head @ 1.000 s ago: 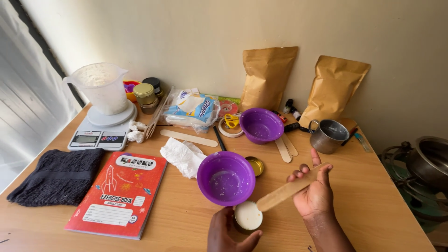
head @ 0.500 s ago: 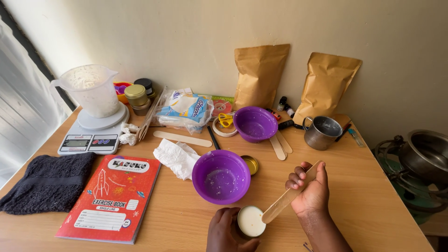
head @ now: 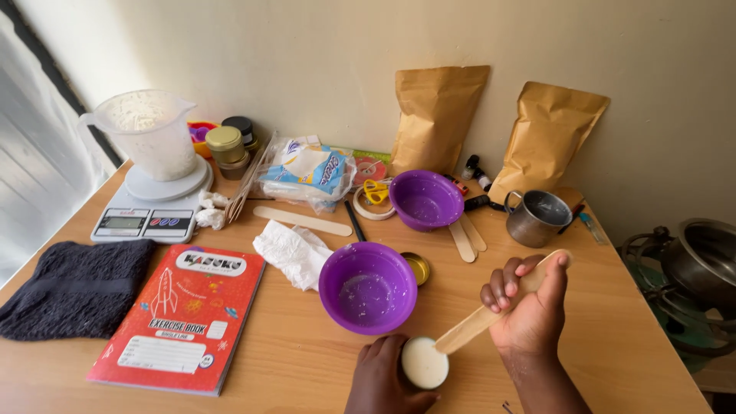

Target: Smoothing the surface of a substance in a small jar using a wooden stick and cleaning with a tissue

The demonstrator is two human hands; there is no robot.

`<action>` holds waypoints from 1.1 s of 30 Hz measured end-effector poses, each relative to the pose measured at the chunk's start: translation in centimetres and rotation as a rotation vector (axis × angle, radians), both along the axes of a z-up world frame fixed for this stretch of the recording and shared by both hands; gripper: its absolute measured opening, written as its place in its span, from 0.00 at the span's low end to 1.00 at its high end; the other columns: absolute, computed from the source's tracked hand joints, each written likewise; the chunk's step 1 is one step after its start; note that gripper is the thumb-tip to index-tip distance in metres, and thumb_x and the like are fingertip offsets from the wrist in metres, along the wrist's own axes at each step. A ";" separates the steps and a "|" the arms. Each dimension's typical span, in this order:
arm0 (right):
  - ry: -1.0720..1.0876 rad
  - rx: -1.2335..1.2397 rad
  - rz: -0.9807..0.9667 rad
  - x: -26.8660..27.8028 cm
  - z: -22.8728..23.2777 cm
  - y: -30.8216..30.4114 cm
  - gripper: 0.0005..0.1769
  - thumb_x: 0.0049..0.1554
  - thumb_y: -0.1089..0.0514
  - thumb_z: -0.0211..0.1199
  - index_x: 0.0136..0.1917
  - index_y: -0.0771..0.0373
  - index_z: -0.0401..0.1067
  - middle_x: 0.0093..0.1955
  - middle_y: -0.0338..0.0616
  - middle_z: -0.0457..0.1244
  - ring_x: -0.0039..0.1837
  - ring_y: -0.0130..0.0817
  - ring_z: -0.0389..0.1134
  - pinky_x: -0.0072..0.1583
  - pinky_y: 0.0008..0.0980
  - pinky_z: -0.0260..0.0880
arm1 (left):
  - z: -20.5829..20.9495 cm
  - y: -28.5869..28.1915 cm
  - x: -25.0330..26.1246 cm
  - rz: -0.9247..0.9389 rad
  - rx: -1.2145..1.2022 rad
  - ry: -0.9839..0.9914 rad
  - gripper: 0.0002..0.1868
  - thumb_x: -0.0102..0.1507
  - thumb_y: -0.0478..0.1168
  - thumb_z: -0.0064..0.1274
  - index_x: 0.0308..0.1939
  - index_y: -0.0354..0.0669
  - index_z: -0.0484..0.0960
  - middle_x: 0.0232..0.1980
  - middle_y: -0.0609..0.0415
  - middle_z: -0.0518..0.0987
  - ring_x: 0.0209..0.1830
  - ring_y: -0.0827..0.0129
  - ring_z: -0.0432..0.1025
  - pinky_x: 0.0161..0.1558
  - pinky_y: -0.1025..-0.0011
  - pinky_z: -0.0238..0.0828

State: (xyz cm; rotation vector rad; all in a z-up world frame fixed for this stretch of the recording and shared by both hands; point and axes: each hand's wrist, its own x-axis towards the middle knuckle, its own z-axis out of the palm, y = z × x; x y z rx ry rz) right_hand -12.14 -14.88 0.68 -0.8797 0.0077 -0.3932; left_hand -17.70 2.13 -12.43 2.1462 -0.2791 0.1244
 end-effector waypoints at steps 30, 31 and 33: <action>-0.197 -0.219 0.045 0.3 -1.7 1.8 0.17 0.61 0.45 0.49 0.39 0.58 0.64 0.26 0.35 0.46 0.25 0.23 0.43 0.27 0.22 0.43 | 5.5 0.9 1.4 -0.235 -0.003 -0.133 0.38 0.34 0.58 0.70 0.43 0.46 0.80 0.39 0.56 0.81 0.38 0.63 0.74 0.42 0.67 0.66; -0.199 -0.218 0.047 0.4 -1.6 1.9 0.17 0.61 0.45 0.49 0.39 0.58 0.64 0.26 0.35 0.46 0.25 0.23 0.43 0.27 0.22 0.43 | 5.4 0.9 1.5 -0.233 -0.003 -0.135 0.38 0.34 0.58 0.70 0.43 0.46 0.80 0.39 0.56 0.81 0.38 0.63 0.74 0.42 0.67 0.66; -0.123 -0.254 -0.050 0.4 -1.6 2.1 0.19 0.60 0.42 0.50 0.36 0.57 0.61 0.25 0.34 0.44 0.25 0.23 0.42 0.27 0.23 0.41 | 5.1 0.9 1.5 -0.242 -0.028 -0.165 0.38 0.33 0.59 0.70 0.43 0.45 0.80 0.40 0.56 0.81 0.38 0.64 0.75 0.42 0.68 0.67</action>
